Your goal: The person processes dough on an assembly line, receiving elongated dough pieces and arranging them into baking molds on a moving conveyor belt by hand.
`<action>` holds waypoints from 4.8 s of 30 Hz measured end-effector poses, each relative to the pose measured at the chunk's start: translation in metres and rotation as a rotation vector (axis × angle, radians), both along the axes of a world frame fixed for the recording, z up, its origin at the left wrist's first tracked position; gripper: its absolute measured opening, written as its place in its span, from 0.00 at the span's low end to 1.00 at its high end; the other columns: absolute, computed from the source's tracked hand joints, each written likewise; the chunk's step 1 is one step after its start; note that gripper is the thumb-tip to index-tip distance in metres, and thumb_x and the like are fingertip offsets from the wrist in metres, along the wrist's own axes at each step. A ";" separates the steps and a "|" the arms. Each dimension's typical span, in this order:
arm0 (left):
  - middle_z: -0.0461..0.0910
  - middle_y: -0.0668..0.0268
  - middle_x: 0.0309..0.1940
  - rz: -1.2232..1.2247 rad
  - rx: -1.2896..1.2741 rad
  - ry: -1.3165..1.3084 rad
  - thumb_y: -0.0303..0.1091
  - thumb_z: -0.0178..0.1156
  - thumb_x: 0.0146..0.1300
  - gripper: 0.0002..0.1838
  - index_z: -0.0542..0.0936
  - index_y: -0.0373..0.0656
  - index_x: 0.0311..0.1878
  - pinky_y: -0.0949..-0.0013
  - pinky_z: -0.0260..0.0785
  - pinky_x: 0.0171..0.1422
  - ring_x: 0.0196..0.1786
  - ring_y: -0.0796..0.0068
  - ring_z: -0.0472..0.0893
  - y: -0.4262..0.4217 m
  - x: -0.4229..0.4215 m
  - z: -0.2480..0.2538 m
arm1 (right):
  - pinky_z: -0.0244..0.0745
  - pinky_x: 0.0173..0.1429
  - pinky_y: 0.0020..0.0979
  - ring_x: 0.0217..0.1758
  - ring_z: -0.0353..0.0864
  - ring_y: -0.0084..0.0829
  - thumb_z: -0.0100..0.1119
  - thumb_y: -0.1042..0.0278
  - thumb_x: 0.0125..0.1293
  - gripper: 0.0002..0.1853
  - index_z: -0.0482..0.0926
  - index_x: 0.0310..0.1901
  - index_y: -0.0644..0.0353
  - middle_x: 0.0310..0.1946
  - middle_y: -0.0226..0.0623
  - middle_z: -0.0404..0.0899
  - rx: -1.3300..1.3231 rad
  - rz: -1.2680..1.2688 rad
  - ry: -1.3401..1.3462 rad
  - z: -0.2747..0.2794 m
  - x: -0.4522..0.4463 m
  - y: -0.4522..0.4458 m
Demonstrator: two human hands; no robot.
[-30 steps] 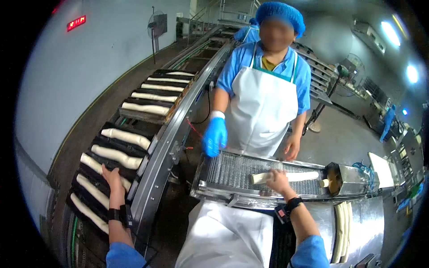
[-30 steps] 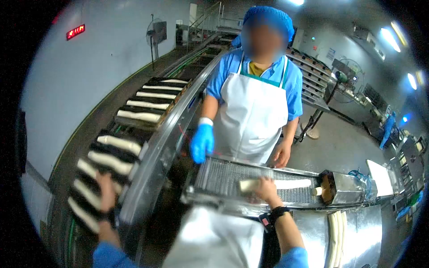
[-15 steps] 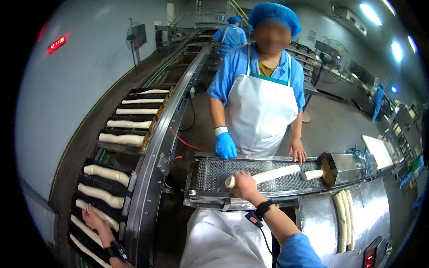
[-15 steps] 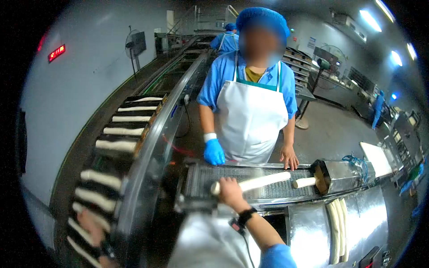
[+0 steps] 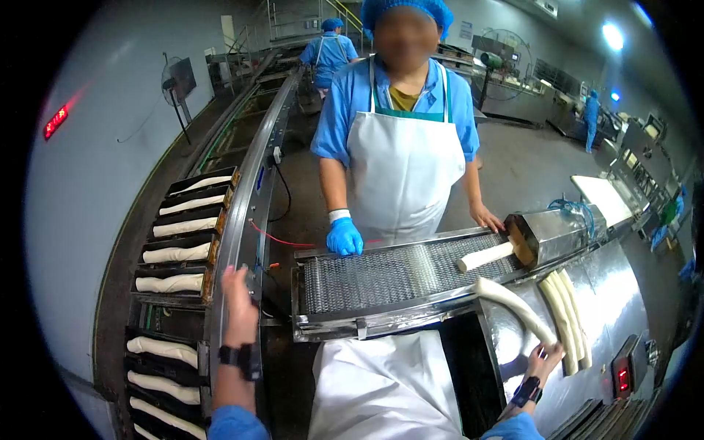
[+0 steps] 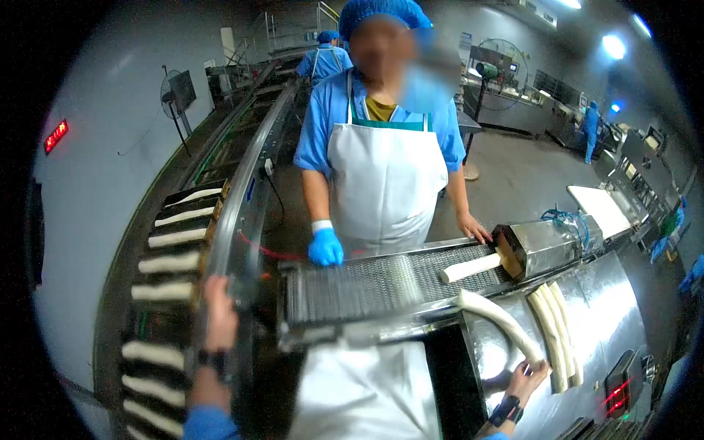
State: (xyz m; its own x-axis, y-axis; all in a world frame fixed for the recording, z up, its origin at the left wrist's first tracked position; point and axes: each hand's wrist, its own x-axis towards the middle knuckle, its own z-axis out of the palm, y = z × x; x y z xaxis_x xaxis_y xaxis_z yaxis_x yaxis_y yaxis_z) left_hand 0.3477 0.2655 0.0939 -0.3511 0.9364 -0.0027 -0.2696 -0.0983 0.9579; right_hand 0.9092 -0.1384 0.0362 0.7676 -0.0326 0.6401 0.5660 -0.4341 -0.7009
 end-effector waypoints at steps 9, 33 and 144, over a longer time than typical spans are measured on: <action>0.65 0.65 0.53 -0.391 -0.502 -0.444 0.45 0.66 0.53 0.29 0.70 0.51 0.58 0.54 0.59 0.61 0.54 0.71 0.64 -0.025 0.157 0.024 | 0.70 0.57 0.38 0.47 0.74 0.39 0.56 0.65 0.63 0.16 0.71 0.49 0.63 0.44 0.44 0.74 1.077 0.720 1.321 0.016 -0.068 0.085; 0.57 0.59 0.57 0.150 -0.308 -0.865 0.48 0.64 0.52 0.36 0.61 0.47 0.61 0.51 0.68 0.55 0.60 0.66 0.63 0.009 -0.023 0.049 | 0.75 0.55 0.37 0.49 0.77 0.40 0.53 0.62 0.62 0.19 0.74 0.51 0.63 0.49 0.47 0.77 1.101 1.017 1.393 0.141 -0.042 0.172; 0.58 0.52 0.70 -0.368 -0.041 1.613 0.27 0.61 0.51 0.29 0.69 0.38 0.59 0.56 0.54 0.75 0.74 0.52 0.56 -0.046 -0.091 -0.006 | 0.33 0.80 0.44 0.80 0.35 0.50 0.71 0.49 0.48 0.61 0.42 0.72 0.76 0.75 0.60 0.40 -1.427 0.507 0.024 0.033 -0.041 0.155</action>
State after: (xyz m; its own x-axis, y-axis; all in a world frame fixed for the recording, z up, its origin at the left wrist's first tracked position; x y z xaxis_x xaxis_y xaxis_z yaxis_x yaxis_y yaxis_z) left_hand 0.2563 0.2191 0.0882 0.2097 0.9730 0.0961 0.9393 -0.2277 0.2565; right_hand 0.8683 0.0170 0.0693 0.5171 0.8493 -0.1064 0.8548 -0.5061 0.1150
